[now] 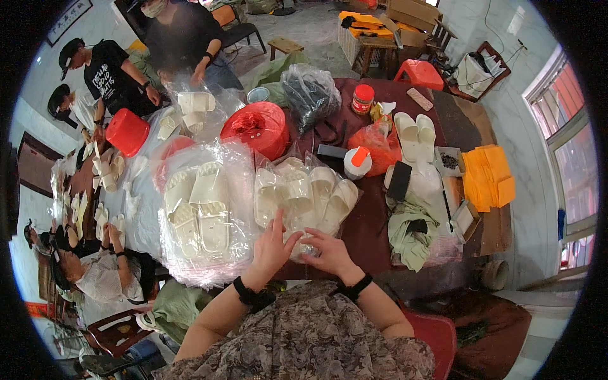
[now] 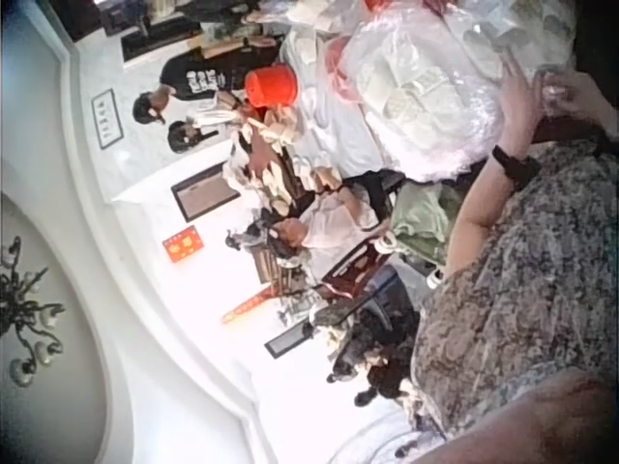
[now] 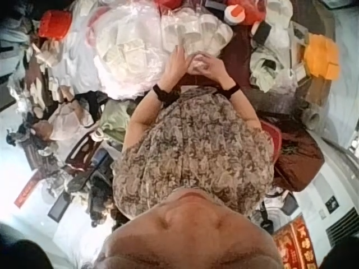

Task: The recorder is seen inspecting and packing white plastic slides/shoes into plastic bags at a manufacturing or processing facility.

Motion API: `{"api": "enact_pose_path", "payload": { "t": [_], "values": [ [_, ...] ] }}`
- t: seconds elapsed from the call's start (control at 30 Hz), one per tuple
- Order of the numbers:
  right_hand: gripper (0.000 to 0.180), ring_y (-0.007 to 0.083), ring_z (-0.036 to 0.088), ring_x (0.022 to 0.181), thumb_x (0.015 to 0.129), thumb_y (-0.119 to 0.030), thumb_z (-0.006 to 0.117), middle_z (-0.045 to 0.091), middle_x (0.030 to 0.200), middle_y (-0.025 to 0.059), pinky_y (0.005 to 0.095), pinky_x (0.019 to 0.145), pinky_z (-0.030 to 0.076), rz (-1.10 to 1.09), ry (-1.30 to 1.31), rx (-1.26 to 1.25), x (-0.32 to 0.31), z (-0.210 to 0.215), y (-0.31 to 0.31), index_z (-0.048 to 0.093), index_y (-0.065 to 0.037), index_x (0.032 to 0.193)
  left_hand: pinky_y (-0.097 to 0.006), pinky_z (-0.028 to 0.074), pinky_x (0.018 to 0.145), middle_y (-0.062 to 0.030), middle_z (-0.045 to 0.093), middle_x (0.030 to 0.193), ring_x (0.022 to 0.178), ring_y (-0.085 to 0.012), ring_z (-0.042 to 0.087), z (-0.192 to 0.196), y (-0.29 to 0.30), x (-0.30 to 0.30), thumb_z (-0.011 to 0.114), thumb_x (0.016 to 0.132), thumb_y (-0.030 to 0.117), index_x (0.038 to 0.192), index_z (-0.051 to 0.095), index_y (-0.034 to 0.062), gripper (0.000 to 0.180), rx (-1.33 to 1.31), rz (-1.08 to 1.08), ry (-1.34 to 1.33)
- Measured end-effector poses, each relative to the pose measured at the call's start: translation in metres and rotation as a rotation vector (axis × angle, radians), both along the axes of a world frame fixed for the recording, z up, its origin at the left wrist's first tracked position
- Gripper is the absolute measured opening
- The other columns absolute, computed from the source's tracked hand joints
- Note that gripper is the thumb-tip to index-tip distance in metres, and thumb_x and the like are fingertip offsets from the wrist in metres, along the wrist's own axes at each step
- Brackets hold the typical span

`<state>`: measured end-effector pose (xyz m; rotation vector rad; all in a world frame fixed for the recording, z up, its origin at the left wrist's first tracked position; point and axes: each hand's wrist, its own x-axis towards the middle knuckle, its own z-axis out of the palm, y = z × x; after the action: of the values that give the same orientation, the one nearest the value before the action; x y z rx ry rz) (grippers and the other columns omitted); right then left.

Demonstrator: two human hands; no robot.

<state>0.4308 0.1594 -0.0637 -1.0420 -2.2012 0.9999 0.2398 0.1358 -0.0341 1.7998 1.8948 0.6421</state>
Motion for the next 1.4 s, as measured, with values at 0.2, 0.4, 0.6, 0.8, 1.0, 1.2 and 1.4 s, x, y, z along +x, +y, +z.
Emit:
{"api": "enact_pose_path", "payload": {
  "t": [0.2,0.4,0.6,0.8,1.0,1.2,1.4],
  "values": [
    [0.048,0.0152,0.059,0.103,0.092,-0.028,0.069,0.063,0.116,0.0117,0.0291,0.087,0.047,-0.857,0.552,-0.498,0.052,-0.077,0.059,0.053,0.006,0.123,-0.049,0.045,0.092,-0.0331,0.045,0.134,0.117,-0.0468,0.048,0.001,0.045,0.016,0.068,0.085,0.048,0.145,0.031,-0.0046,0.088,0.133,0.151,0.282],
    [0.076,0.0275,0.059,0.111,0.088,-0.044,0.071,0.055,0.13,0.0178,0.0403,0.092,0.049,-0.855,0.443,-1.25,0.019,-0.103,0.062,0.042,0.006,0.137,-0.053,0.032,0.109,-0.0422,0.027,0.145,0.134,-0.0535,0.032,-0.112,0.041,0.018,0.071,0.081,0.053,0.148,0.022,-0.008,0.103,-0.173,0.302,0.315],
    [0.074,0.0306,0.055,0.119,0.083,-0.052,0.072,0.059,0.128,0.0137,0.0503,0.094,0.046,-0.513,0.551,-1.493,-0.013,-0.13,0.032,0.049,-0.004,0.135,-0.051,0.03,0.112,-0.0377,0.027,0.148,0.141,-0.0487,0.025,-0.204,-0.015,0.011,0.072,0.08,0.034,0.15,0.026,0.0025,0.09,-0.311,0.229,-0.1],
    [0.046,0.0231,0.063,0.106,0.092,-0.03,0.067,0.062,0.121,0.0071,0.0388,0.087,0.054,-0.437,0.764,-1.6,-0.015,-0.16,0.029,0.053,-0.006,0.13,-0.05,0.036,0.108,-0.0305,0.028,0.152,0.128,-0.0511,0.038,-0.19,-0.023,0.015,0.07,0.077,0.024,0.147,0.036,0.0064,0.08,-0.358,0.076,-0.373],
    [0.032,0.0246,0.064,0.105,0.1,-0.021,0.053,0.063,0.119,0.0111,0.0402,0.09,0.056,-0.31,1.034,-1.79,0.027,-0.16,0.01,0.054,-0.003,0.126,-0.044,0.041,0.104,-0.0207,0.03,0.156,0.126,-0.0392,0.042,-0.125,-0.016,0.023,0.072,0.078,0.023,0.151,0.032,0.012,0.084,-0.2,-0.248,-0.335],
    [0.028,0.023,0.065,0.099,0.099,-0.019,0.053,0.065,0.115,0.01,0.0394,0.088,0.056,-0.579,1.272,-1.642,0.087,-0.156,-0.008,0.058,-0.002,0.121,-0.03,0.045,0.095,-0.0149,0.048,0.144,0.112,-0.0226,0.059,-0.126,0.03,0.004,0.063,0.093,0.026,0.147,0.036,0.0019,0.065,-0.361,0.295,-1.355],
    [0.032,0.0252,0.064,0.101,0.096,-0.025,0.059,0.066,0.112,0.0097,0.0405,0.087,0.055,-0.672,1.171,-1.511,0.094,-0.153,-0.021,0.059,-0.004,0.121,-0.046,0.024,0.117,-0.0238,0.033,0.152,0.14,-0.0382,0.032,-0.214,0.043,-0.035,0.058,0.091,0.026,0.148,0.031,0.0001,0.069,-0.212,0.643,0.08]
  ]
}}
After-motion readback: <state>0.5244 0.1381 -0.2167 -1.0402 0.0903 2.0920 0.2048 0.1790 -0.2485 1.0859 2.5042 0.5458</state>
